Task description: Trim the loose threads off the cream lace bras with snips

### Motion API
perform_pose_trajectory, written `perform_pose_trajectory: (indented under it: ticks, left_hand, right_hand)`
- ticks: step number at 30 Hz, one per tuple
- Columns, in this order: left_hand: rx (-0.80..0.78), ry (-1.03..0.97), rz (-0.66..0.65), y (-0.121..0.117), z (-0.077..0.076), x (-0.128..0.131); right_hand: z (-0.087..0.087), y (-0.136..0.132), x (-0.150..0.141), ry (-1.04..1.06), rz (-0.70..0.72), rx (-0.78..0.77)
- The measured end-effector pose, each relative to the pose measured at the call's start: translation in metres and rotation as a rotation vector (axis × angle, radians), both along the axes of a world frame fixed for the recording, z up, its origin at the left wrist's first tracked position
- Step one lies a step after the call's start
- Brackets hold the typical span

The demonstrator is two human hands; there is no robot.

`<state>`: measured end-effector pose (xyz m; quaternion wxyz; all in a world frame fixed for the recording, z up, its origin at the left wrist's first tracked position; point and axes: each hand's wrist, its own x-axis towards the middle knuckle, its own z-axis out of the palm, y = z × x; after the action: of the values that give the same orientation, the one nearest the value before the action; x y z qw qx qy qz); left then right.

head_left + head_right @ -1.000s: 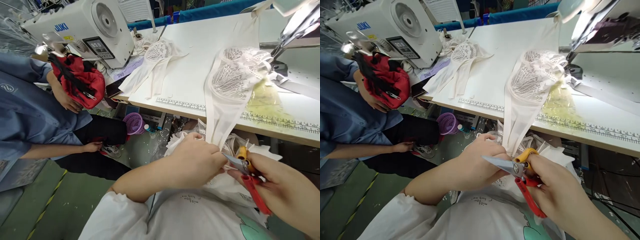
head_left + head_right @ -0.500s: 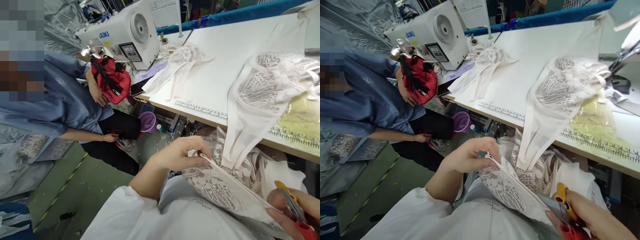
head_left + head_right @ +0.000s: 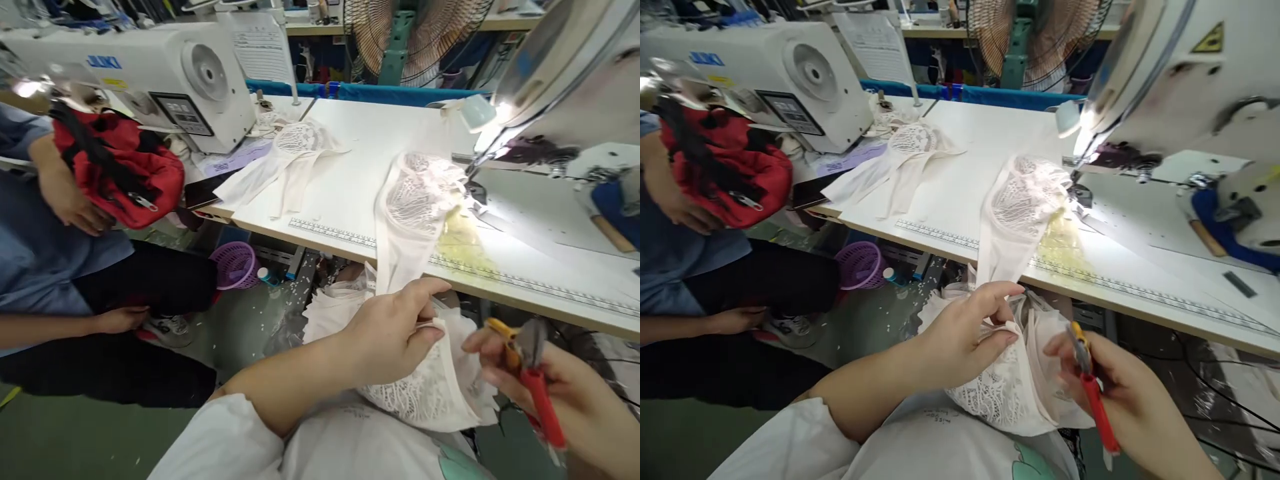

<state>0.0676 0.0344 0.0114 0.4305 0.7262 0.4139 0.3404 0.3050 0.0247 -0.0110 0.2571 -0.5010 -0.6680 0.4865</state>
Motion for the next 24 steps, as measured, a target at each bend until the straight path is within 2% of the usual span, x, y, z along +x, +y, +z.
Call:
perform_pose_trajectory:
  ticks: [3,8,12,16,18,22,24]
  left_hand:
    - [0.038,0.055,-0.058,0.002,0.004,0.009]
    - [0.013,0.093,-0.064,0.001,0.010,0.016]
    - [-0.145,-0.016,-0.020,0.002,0.010,0.011]
    - [-0.489,-0.156,-0.009,0.002,0.007,0.007]
    - [-0.591,-0.258,-0.012,0.002,0.005,0.008]
    - [-0.563,-0.400,0.081,0.003,0.000,0.014]
    - [-0.551,-0.394,0.123,0.004,-0.001,0.014]
  right_hand:
    - [0.016,0.010,-0.014,0.153,-0.074,0.120]
    - [0.027,0.014,-0.043,0.201,-0.016,0.185]
    - [0.027,0.016,-0.049,0.270,-0.077,0.246]
    - [0.024,0.019,-0.051,0.369,-0.045,0.255]
    - [0.021,0.020,-0.054,0.395,-0.042,0.234]
    - [0.017,0.024,-0.056,0.376,-0.079,0.236]
    - [0.016,0.027,-0.050,0.314,0.000,0.205]
